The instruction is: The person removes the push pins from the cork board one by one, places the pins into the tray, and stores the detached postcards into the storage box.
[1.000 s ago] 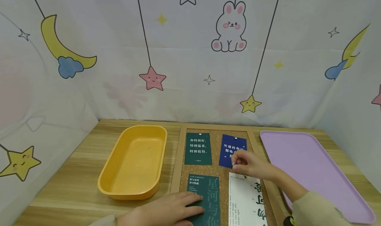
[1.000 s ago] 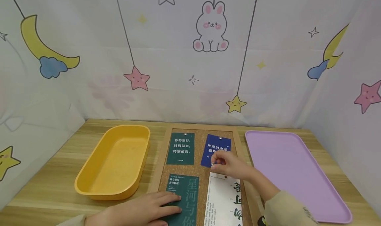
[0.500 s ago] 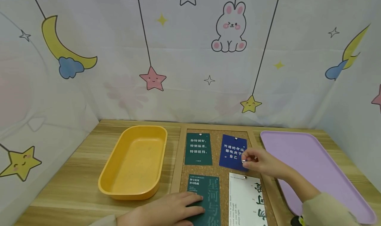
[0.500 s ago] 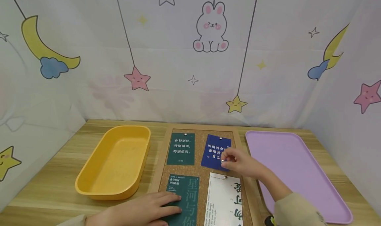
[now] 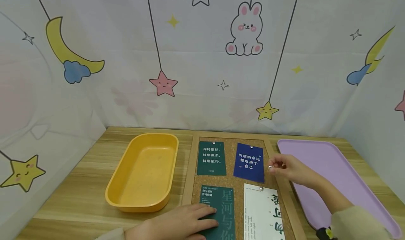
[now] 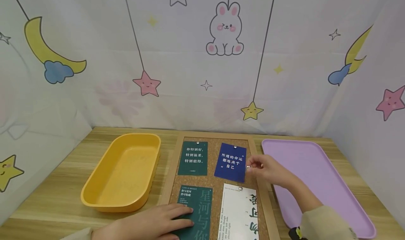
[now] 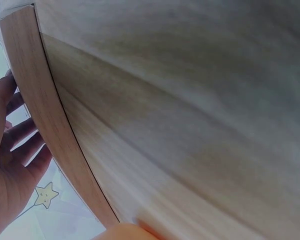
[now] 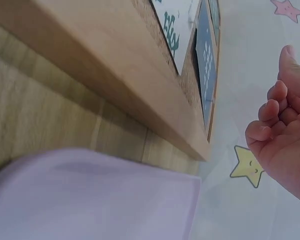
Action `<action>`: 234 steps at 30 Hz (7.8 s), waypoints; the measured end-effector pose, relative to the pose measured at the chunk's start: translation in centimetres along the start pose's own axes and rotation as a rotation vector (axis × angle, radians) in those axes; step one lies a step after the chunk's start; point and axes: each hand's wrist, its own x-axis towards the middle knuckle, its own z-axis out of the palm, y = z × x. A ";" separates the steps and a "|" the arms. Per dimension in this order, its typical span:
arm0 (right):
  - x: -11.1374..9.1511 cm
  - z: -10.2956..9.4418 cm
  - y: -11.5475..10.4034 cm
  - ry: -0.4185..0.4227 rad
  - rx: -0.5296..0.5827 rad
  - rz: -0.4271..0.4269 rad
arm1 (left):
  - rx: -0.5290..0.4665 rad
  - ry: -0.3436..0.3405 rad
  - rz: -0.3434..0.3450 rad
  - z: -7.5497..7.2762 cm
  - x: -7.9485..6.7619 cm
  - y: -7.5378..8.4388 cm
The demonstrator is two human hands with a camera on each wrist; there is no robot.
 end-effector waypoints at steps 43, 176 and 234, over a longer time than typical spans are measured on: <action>-4.0 -3.6 5.0 0.137 -0.084 0.101 | -0.029 -0.013 -0.015 -0.2 0.1 0.1; -0.6 -0.8 -1.1 0.000 -0.169 0.001 | 0.244 0.462 -0.242 -3.0 -6.7 -1.9; 6.5 9.4 -5.9 -0.274 -0.070 0.149 | -0.323 0.545 -1.123 -4.3 -17.6 -8.0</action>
